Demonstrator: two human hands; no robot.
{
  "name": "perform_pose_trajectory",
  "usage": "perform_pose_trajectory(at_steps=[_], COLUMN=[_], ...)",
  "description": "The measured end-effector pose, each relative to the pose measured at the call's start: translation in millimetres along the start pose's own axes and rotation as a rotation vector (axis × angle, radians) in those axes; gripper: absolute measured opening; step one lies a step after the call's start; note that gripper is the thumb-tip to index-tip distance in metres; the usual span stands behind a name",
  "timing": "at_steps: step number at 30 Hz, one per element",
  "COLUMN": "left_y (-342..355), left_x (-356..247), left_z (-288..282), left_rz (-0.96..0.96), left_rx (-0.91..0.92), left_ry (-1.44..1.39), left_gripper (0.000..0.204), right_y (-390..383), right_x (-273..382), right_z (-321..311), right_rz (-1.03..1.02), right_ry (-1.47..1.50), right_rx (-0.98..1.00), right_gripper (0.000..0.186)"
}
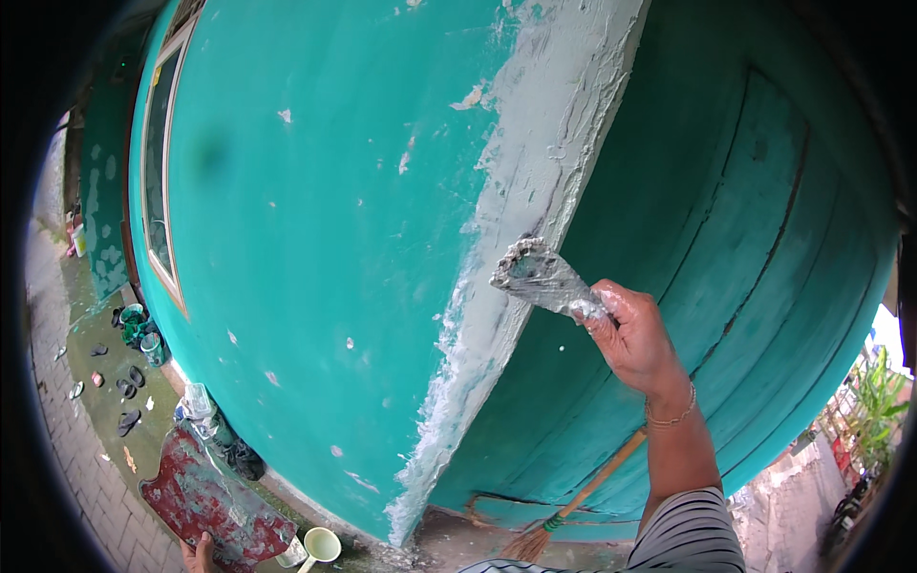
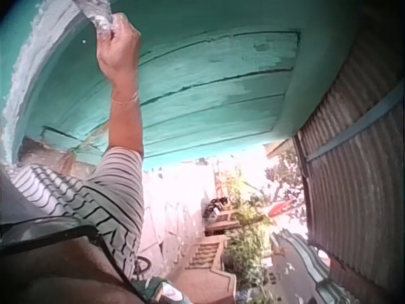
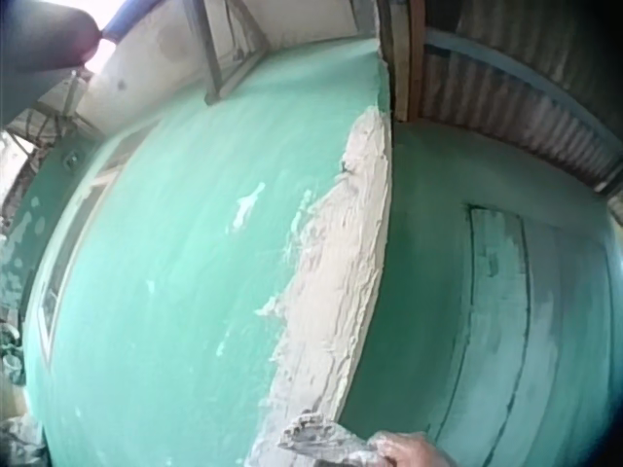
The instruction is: The person applies plaster to an exterior wall using a putty knife and a hawk, smoothing the material over a vertical crack and refilling the tool from a container on the ground.
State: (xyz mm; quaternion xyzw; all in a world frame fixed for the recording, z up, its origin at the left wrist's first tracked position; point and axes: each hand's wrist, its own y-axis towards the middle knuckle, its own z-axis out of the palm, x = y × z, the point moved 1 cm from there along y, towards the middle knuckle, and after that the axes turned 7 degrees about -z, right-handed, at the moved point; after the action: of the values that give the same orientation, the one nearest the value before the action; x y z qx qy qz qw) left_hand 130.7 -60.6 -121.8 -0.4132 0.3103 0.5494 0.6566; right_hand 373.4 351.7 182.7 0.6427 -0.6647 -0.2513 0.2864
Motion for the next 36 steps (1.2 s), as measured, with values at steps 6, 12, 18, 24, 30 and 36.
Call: perform_pose_trajectory(at_steps=[6,12,18,24,30,36], left_y=[13.9,4.8,12.3,13.1,6.1,4.3], left_x=[8.0,11.5,14.5,12.3,4.9,0.6], left_z=[-6.5,0.6,-17.6,-35.5,-19.6,-14.8], left_rz=[-0.038,0.072,-0.044,-0.072,0.037,0.000], left_rx=[0.006,0.273,0.031,-0.012,0.299,0.319], left_ry=[0.018,-0.091,-0.027,-0.004,-0.096,-0.088], left_gripper=[0.054,0.052,0.051,0.050,0.056,0.055], right_y=[5.5,2.9,-15.5,-27.9,-9.4,0.8], right_x=[-8.3,4.3,38.1,81.9,70.9,49.6], right_z=[-4.9,-20.0,-37.0,-40.1,-19.3,14.3], right_rz=[0.085,0.277,0.377,0.216,-0.019,-0.177], right_ry=[-0.049,-0.191,-0.258,-0.349,-0.873,-1.141], right_rx=[0.010,0.146,0.126,-0.116,-0.233,-0.114], right_gripper=[0.016,0.019,0.019,0.022,0.064,0.071])
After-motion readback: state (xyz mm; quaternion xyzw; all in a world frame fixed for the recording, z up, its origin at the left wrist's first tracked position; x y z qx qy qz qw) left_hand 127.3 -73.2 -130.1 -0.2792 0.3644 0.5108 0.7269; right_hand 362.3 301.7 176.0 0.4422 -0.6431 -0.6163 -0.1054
